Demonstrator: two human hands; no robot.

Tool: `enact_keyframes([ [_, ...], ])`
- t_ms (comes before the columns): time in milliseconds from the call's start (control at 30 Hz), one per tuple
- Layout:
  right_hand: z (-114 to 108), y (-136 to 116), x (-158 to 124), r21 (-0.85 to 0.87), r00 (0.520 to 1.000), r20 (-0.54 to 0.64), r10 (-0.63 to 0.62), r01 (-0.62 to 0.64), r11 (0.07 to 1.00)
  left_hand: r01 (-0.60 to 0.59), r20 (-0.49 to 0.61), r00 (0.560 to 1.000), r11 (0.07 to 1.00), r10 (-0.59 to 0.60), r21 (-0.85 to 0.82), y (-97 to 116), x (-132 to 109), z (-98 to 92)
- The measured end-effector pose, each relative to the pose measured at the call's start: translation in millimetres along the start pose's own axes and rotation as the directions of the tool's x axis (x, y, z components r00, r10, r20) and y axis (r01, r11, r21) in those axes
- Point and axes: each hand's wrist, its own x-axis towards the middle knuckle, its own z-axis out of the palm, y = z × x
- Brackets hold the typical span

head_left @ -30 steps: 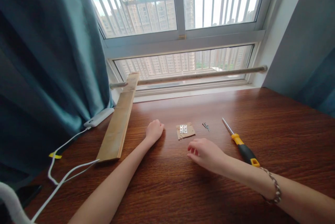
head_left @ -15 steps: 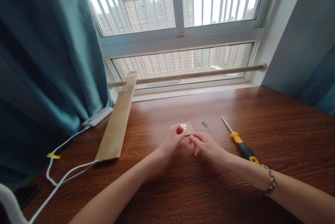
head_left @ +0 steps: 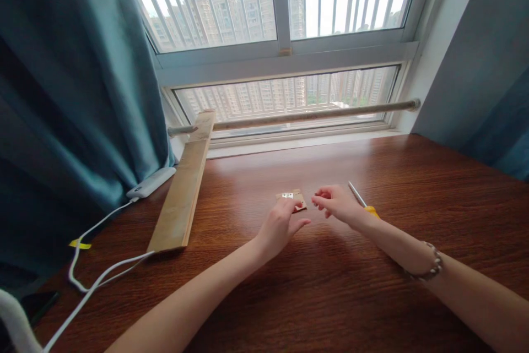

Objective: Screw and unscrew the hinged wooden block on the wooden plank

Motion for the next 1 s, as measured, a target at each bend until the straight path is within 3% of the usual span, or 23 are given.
enact_keyframes([
  [167, -46, 18, 26, -0.259, 0.987, -0.15, 0.062, -0.1, 0.961, 0.172, 0.025, 0.983, 0.969, -0.18, 0.175, -32, 7, -4.0],
  [333, -54, 44, 37, -0.404, 0.993, -0.104, 0.063, -0.099, 0.91, 0.345, 0.126, 0.923, 0.927, -0.364, 0.151, -56, 8, -1.6],
  [533, -53, 49, 42, -0.493, 0.995, -0.015, 0.102, -0.096, 0.865, 0.356, 0.121, 0.925, 0.932, -0.361, 0.059, -54, 10, -2.6],
  [733, -54, 40, 38, -0.57, 0.998, 0.018, 0.056, -0.035, 0.821, 0.31, 0.144, 0.94, 0.95, -0.31, 0.029, -57, 9, 1.9],
  [1000, -55, 34, 36, -0.531, 0.998, 0.038, 0.058, -0.029, 0.847, 0.278, 0.187, 0.941, 0.96, -0.281, 0.042, -63, 11, -6.4],
])
